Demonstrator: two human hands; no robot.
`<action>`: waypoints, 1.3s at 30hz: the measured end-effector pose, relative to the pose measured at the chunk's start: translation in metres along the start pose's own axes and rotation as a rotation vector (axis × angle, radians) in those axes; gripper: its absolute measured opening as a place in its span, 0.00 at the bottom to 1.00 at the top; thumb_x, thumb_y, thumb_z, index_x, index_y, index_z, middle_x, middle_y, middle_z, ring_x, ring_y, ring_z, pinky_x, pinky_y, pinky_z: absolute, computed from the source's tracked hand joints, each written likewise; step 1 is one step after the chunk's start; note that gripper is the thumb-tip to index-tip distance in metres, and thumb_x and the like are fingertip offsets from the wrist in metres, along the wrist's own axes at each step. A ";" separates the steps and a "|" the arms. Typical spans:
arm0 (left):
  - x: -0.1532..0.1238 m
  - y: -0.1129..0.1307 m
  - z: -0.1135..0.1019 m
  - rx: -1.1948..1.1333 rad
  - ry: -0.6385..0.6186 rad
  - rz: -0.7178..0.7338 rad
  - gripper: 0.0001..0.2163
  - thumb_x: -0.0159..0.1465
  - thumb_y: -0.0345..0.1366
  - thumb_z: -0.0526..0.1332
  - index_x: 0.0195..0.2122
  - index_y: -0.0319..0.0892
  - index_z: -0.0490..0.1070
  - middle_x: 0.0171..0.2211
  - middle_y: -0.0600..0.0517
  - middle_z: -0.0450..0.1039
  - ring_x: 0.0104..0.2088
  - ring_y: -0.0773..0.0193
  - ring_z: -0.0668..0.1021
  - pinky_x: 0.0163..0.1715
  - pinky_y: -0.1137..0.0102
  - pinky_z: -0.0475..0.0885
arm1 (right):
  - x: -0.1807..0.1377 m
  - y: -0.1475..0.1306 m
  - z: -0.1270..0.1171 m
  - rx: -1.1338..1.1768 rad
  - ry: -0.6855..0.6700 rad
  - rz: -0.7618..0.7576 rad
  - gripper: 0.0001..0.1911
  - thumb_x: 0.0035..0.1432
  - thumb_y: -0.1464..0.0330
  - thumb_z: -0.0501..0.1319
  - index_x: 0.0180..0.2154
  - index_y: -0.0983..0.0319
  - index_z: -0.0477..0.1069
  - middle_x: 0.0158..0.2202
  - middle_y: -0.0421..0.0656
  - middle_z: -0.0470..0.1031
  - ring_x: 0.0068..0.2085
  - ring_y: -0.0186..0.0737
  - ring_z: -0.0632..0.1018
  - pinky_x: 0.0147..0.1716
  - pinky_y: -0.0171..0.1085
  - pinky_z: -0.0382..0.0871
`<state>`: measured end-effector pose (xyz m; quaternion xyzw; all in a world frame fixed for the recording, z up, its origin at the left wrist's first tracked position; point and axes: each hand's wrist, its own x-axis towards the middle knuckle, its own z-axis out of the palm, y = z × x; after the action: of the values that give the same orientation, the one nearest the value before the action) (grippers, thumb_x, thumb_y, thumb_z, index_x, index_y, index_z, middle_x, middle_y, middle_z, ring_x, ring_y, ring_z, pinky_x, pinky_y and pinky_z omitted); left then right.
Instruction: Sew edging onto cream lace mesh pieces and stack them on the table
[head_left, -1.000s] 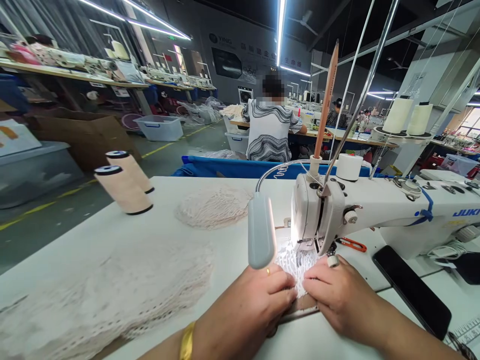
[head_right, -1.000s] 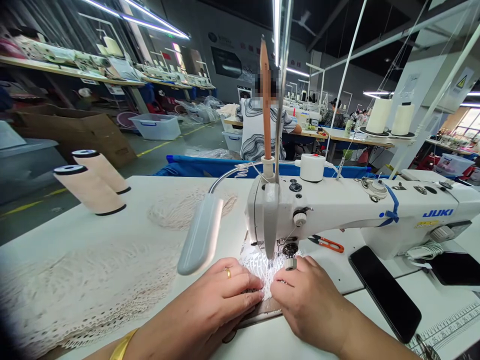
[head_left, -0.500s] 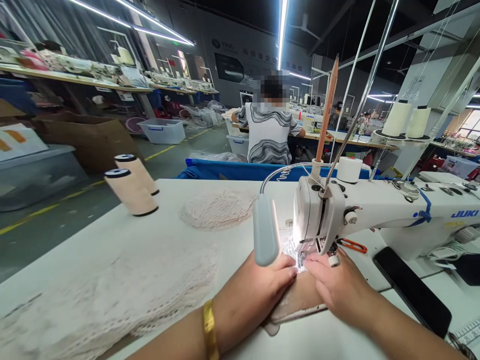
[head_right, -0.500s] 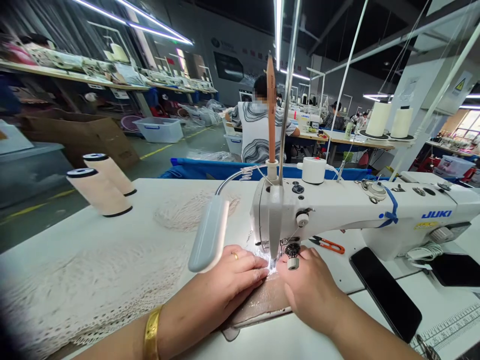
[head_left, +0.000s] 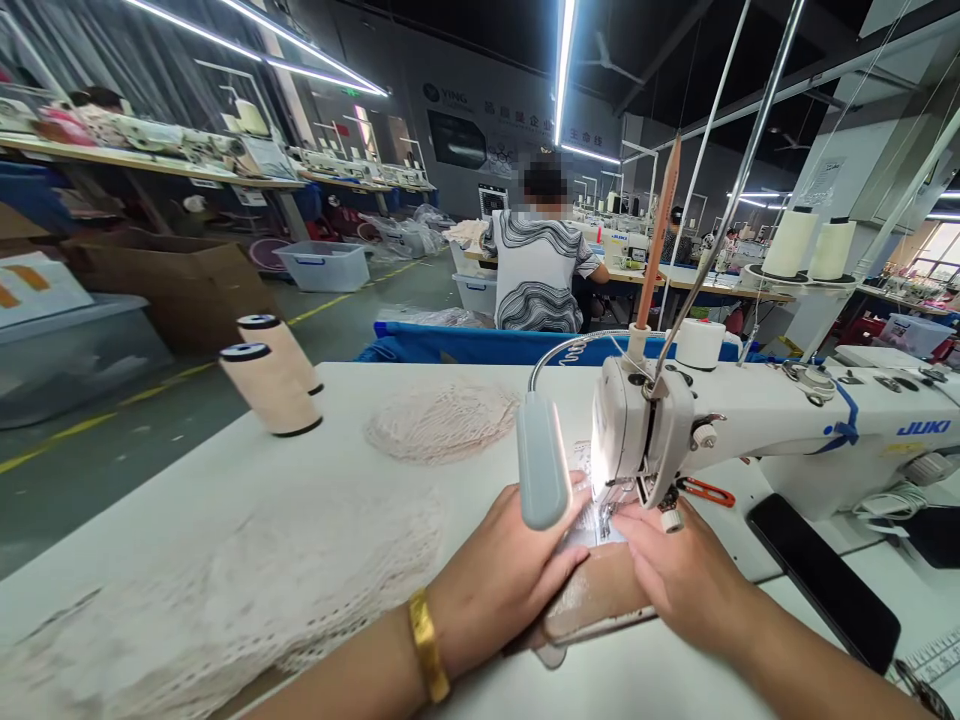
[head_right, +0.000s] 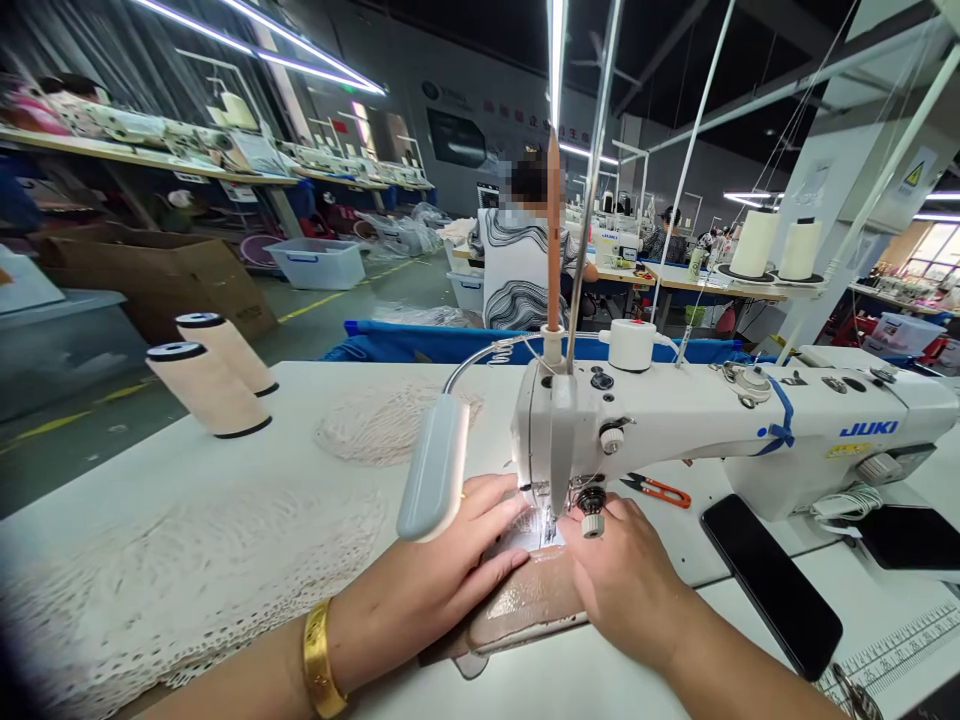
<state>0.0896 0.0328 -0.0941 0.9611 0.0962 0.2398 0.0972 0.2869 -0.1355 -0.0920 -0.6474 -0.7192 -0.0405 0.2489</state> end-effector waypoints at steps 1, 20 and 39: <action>-0.001 0.000 -0.002 0.011 -0.003 -0.009 0.14 0.73 0.40 0.62 0.58 0.45 0.75 0.61 0.39 0.78 0.57 0.41 0.80 0.55 0.51 0.78 | -0.001 0.000 0.002 -0.003 0.002 -0.013 0.22 0.59 0.82 0.56 0.50 0.60 0.76 0.49 0.49 0.81 0.47 0.51 0.78 0.46 0.46 0.76; 0.007 0.012 -0.044 0.014 -0.163 -0.335 0.06 0.63 0.36 0.59 0.40 0.44 0.73 0.41 0.47 0.78 0.42 0.49 0.78 0.44 0.56 0.75 | -0.015 -0.017 0.035 0.126 0.170 -0.613 0.05 0.78 0.71 0.60 0.45 0.58 0.75 0.40 0.38 0.85 0.42 0.35 0.82 0.44 0.38 0.71; -0.007 0.041 -0.015 -0.092 0.245 0.213 0.09 0.76 0.25 0.53 0.43 0.46 0.69 0.36 0.53 0.76 0.33 0.61 0.76 0.33 0.66 0.71 | -0.010 -0.028 0.007 0.308 0.154 0.016 0.05 0.72 0.72 0.57 0.42 0.58 0.71 0.38 0.43 0.80 0.39 0.44 0.80 0.42 0.41 0.70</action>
<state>0.0823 -0.0065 -0.0746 0.9240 -0.0059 0.3684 0.1025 0.2590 -0.1462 -0.0946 -0.6024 -0.6903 0.0228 0.4002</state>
